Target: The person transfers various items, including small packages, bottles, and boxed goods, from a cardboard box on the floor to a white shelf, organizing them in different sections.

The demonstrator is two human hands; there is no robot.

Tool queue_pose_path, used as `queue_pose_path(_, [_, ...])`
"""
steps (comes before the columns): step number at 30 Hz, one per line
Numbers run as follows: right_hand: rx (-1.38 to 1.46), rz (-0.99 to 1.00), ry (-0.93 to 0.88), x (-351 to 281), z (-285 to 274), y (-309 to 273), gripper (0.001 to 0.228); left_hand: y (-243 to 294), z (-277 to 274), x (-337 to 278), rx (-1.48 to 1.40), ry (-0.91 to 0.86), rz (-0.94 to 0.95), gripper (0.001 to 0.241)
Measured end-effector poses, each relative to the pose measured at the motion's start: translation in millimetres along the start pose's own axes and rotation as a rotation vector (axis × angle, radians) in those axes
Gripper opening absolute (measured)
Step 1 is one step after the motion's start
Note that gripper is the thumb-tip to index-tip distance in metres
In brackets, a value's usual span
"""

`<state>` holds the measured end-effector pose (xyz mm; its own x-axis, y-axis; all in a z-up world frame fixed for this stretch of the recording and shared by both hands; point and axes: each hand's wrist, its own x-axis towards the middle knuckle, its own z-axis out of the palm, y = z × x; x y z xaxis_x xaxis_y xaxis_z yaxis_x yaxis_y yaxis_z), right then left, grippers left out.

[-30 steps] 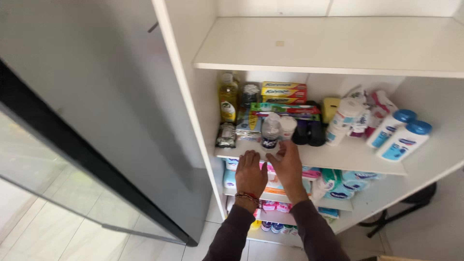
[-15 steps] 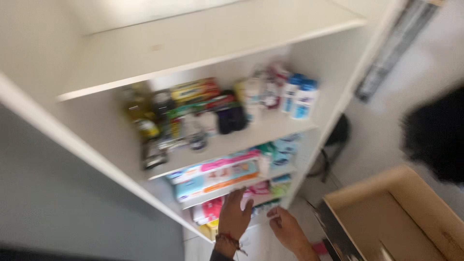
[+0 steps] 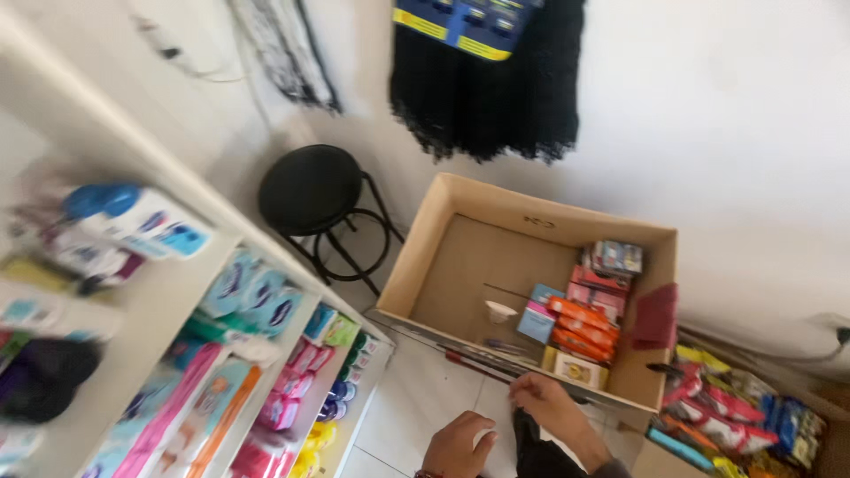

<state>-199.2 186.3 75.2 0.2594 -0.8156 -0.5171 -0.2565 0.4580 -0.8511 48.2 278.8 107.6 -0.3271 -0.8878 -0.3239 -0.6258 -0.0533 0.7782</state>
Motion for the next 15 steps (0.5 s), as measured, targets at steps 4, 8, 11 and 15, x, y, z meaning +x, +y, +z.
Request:
queue_pose_path(4, [0.131, 0.110, 0.061, 12.8, -60.4, 45.4, 0.023, 35.4, 12.8, 31.6, -0.003, -0.088, -0.023, 0.030])
queue_pose_path(8, [0.181, 0.198, 0.126, 26.0, -107.0, 55.4, 0.017, 66.0, 18.3, 64.4, -0.032, -0.133, -0.049, 0.029])
queue_pose_path(11, [0.164, 0.248, 0.166, 38.2, -138.6, 55.9, 0.023, 85.7, 23.8, 90.2, -0.082, -0.173, -0.033, 0.029])
queue_pose_path(15, [0.034, 0.267, 0.260, 77.7, -179.8, 64.5, 0.055, 101.8, 33.5, 138.0, -0.157, -0.169, -0.046, 0.029])
